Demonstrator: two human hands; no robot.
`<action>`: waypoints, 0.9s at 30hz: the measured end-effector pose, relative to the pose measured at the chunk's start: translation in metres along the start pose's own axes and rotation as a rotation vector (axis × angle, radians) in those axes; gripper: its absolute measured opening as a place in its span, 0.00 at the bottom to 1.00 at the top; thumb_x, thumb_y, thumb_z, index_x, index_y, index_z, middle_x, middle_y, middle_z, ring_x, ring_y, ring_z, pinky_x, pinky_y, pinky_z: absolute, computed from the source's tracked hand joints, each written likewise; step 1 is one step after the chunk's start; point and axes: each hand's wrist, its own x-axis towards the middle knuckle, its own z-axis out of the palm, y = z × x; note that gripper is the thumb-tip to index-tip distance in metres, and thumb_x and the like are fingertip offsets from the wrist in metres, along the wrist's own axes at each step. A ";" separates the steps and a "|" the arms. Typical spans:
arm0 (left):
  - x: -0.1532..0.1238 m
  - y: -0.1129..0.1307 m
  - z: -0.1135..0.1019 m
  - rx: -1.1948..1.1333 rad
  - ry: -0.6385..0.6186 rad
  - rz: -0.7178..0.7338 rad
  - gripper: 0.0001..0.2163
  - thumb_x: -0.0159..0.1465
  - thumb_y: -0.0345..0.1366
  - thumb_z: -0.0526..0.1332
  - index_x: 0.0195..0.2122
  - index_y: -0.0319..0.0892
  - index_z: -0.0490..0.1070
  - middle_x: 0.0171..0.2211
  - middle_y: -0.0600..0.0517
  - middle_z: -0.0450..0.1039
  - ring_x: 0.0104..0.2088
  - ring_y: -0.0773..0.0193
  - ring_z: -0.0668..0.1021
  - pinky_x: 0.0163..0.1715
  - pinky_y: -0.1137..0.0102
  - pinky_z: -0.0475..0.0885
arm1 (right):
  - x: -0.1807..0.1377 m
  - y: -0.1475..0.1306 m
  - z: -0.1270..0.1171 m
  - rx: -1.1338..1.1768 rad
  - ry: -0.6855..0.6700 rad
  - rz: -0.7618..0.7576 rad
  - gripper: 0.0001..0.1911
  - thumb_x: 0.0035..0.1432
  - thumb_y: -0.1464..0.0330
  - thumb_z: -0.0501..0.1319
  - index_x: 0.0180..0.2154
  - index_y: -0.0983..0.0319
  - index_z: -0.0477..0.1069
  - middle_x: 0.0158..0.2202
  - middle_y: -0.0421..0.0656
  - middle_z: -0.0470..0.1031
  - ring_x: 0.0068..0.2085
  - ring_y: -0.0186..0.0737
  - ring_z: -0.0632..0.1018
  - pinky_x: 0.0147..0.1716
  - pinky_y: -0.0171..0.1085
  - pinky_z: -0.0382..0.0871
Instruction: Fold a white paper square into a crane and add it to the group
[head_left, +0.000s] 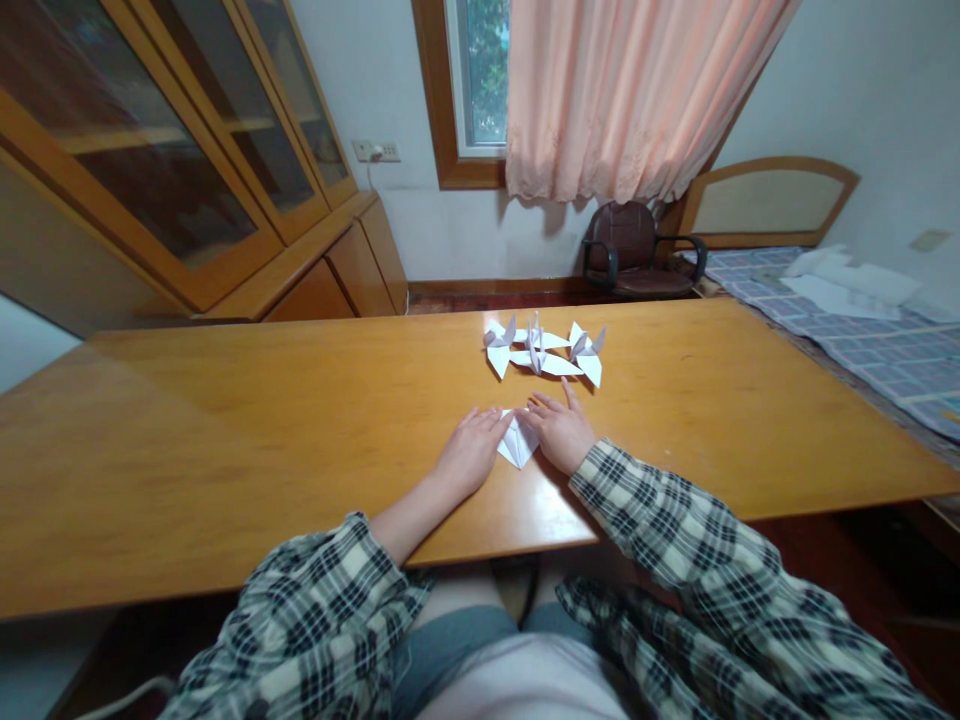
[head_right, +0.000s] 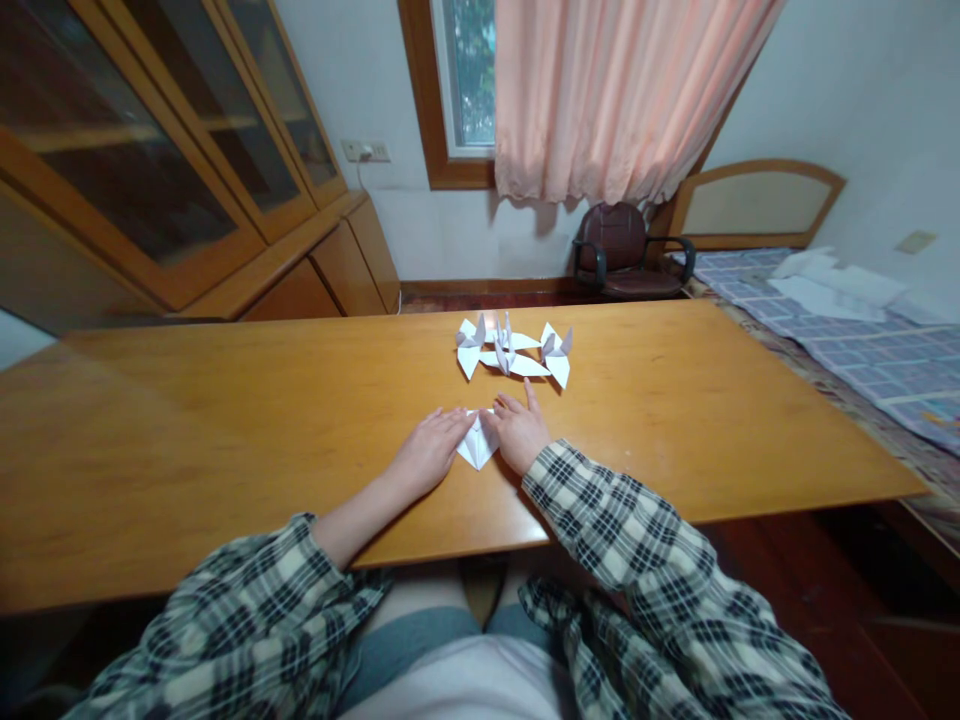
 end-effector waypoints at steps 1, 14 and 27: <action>0.001 0.000 0.000 -0.003 0.004 -0.002 0.20 0.64 0.26 0.51 0.58 0.36 0.63 0.56 0.40 0.67 0.57 0.57 0.70 0.58 0.57 0.62 | 0.001 -0.003 0.000 -0.020 -0.004 0.010 0.19 0.64 0.73 0.49 0.54 0.62 0.68 0.51 0.50 0.74 0.59 0.47 0.67 0.63 0.60 0.26; 0.027 0.015 -0.016 0.085 -0.078 -0.061 0.09 0.62 0.24 0.51 0.36 0.33 0.72 0.32 0.40 0.76 0.36 0.54 0.79 0.40 0.61 0.72 | 0.023 0.004 -0.022 -0.055 -0.125 -0.004 0.13 0.58 0.73 0.55 0.39 0.59 0.77 0.41 0.47 0.78 0.58 0.50 0.65 0.62 0.57 0.32; 0.027 0.033 -0.013 0.169 -0.046 -0.159 0.13 0.64 0.23 0.48 0.41 0.30 0.71 0.35 0.37 0.75 0.38 0.52 0.79 0.35 0.64 0.71 | 0.027 0.006 -0.016 -0.039 -0.091 -0.084 0.15 0.63 0.70 0.51 0.43 0.58 0.76 0.40 0.48 0.73 0.50 0.46 0.67 0.59 0.50 0.46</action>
